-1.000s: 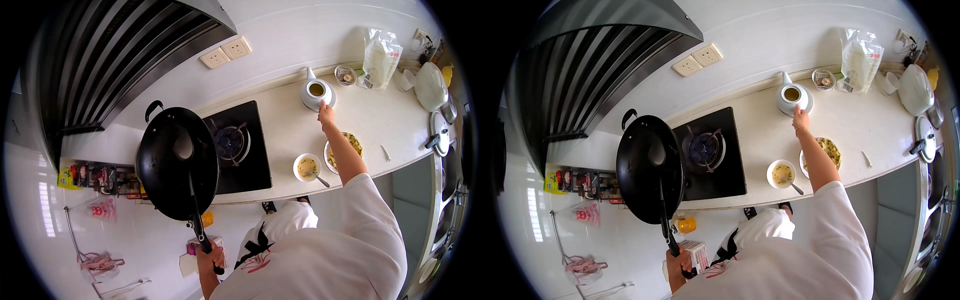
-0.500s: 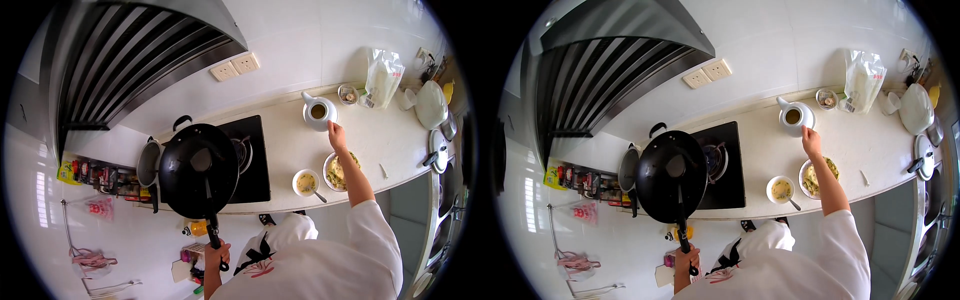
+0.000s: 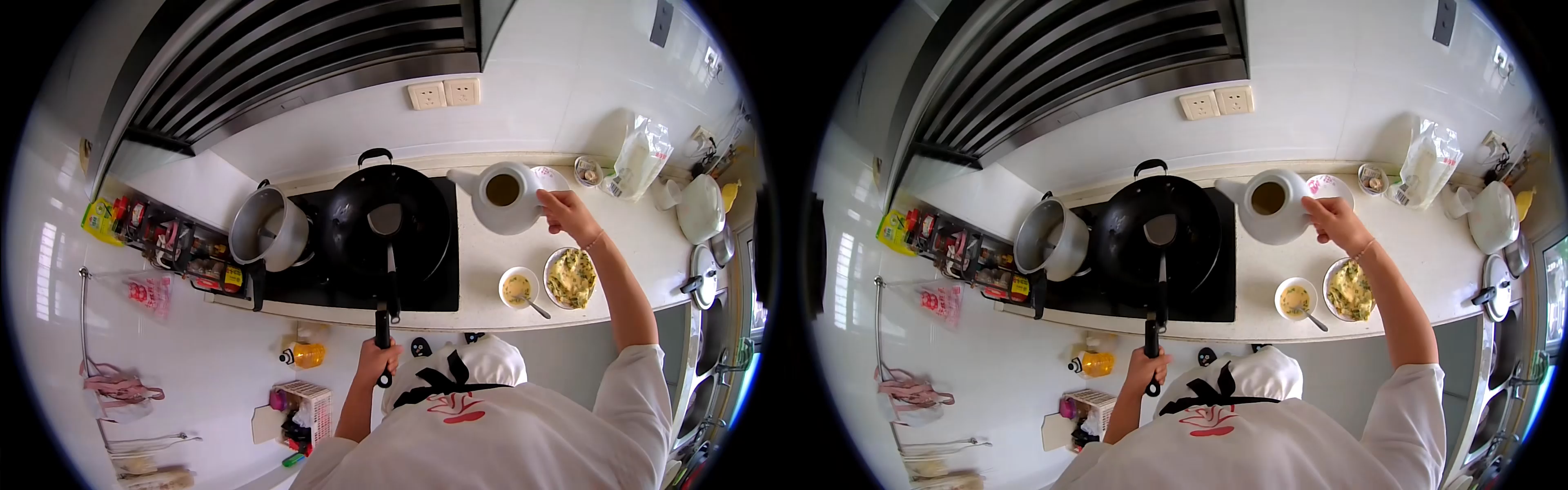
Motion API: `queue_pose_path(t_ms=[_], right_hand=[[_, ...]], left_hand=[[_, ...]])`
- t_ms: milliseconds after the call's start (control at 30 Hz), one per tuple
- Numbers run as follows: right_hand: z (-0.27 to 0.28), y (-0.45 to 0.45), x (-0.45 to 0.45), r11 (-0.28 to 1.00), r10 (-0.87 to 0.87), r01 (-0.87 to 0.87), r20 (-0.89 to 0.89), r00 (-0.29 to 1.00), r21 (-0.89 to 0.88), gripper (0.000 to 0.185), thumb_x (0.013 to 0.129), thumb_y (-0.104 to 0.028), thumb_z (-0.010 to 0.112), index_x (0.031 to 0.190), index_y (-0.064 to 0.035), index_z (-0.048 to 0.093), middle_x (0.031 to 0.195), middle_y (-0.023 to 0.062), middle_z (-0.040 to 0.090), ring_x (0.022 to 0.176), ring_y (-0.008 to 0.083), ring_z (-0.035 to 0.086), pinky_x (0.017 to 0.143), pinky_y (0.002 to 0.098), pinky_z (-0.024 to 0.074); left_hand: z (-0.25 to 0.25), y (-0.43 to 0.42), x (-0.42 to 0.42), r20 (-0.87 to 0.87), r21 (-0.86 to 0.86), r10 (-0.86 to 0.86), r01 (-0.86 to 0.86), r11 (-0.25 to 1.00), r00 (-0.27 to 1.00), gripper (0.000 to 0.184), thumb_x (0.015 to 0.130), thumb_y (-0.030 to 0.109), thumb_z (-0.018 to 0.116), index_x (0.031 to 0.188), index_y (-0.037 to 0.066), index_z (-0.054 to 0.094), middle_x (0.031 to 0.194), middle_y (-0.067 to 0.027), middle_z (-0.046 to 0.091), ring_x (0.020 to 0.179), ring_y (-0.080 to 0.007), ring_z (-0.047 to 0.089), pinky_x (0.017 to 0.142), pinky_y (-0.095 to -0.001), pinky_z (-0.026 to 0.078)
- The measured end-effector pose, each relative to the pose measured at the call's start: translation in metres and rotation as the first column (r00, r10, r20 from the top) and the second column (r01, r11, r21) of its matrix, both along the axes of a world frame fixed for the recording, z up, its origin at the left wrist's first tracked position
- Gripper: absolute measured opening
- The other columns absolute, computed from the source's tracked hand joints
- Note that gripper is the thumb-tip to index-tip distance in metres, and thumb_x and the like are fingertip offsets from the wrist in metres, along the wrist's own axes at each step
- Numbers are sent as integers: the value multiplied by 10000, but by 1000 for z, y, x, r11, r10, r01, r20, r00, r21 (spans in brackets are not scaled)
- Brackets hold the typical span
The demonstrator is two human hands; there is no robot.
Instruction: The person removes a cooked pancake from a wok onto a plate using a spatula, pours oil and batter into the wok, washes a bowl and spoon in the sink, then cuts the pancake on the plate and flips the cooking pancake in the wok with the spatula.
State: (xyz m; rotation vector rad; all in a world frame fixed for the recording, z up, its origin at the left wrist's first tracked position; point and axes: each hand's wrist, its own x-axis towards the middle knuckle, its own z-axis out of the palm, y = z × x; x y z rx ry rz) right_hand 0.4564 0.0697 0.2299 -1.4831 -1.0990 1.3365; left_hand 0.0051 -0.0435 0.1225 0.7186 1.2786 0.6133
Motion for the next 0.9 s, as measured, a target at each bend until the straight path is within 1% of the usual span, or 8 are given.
queue_pose_path(t_ms=[67, 167, 200, 300, 533, 700, 800, 900], right_hand=[[-3, 9, -12, 996, 85, -83, 37, 996, -34, 447, 940, -407, 549, 734, -12, 576, 599, -35, 399, 511, 67, 398, 474, 237, 407], [0, 16, -38, 991, 113, -101, 154, 982, -85, 464, 930, -423, 556, 770, 9, 610, 598, -29, 421, 500, 70, 432, 464, 237, 416], [-2, 17, -45, 990, 120, -105, 182, 976, -91, 475, 926, -429, 554, 826, 27, 641, 598, -24, 444, 497, 70, 460, 458, 236, 422], [-1, 20, -62, 985, 157, -128, 270, 950, -119, 473, 926, -427, 548, 837, 27, 650, 600, -24, 451, 496, 66, 462, 459, 234, 427], [7, 26, -78, 984, 155, -113, 351, 923, -138, 471, 927, -415, 543, 832, 33, 653, 597, -20, 450, 493, 70, 459, 453, 235, 430], [7, 32, -86, 987, 131, -95, 319, 939, -128, 466, 923, -404, 550, 784, 33, 632, 588, -18, 438, 492, 76, 441, 454, 242, 424], [-4, 33, -88, 993, 77, -52, 254, 964, -104, 405, 915, -344, 557, 709, 3, 588, 565, -21, 413, 469, 77, 399, 433, 253, 393], [-24, 29, -85, 979, -152, 148, -16, 988, -138, 324, 887, -249, 563, 649, -30, 528, 540, -30, 374, 442, 78, 340, 411, 261, 341]], left_hand=[[-11, 13, -4, 24, 17, -18, 18, 1000, 1000, 193, 782, -5, 660, 795, 56, 478, 512, -12, 451, 372, -120, 456, 367, -286, 400], [-22, 29, -5, 44, 69, -28, 25, 997, 999, 197, 759, 22, 676, 754, 59, 483, 502, -15, 458, 386, -111, 467, 386, -279, 412], [-26, 34, -6, 31, 60, -44, 42, 997, 999, 194, 749, 33, 679, 754, 57, 487, 501, -17, 463, 386, -113, 473, 387, -280, 417], [-33, 41, -5, 79, 80, -60, 53, 995, 995, 192, 747, 31, 680, 753, 52, 490, 501, -18, 465, 385, -114, 473, 382, -282, 418], [-40, 62, -17, 58, 84, -113, 108, 991, 992, 180, 759, 33, 676, 737, 53, 499, 496, -21, 476, 375, -122, 473, 374, -298, 413], [-44, 75, -29, -3, 120, -199, 198, 973, 980, 182, 786, 106, 682, 776, 38, 513, 488, -29, 481, 378, -137, 483, 394, -301, 426], [-40, 75, -29, -67, 176, -228, 237, 955, 971, 265, 844, 253, 660, 836, 27, 523, 549, -50, 530, 441, -153, 531, 466, -288, 462], [-55, 78, -33, 78, 70, -81, 75, 995, 994, 454, 883, 467, 586, 933, 19, 535, 684, -70, 593, 562, -164, 590, 564, -269, 492]])
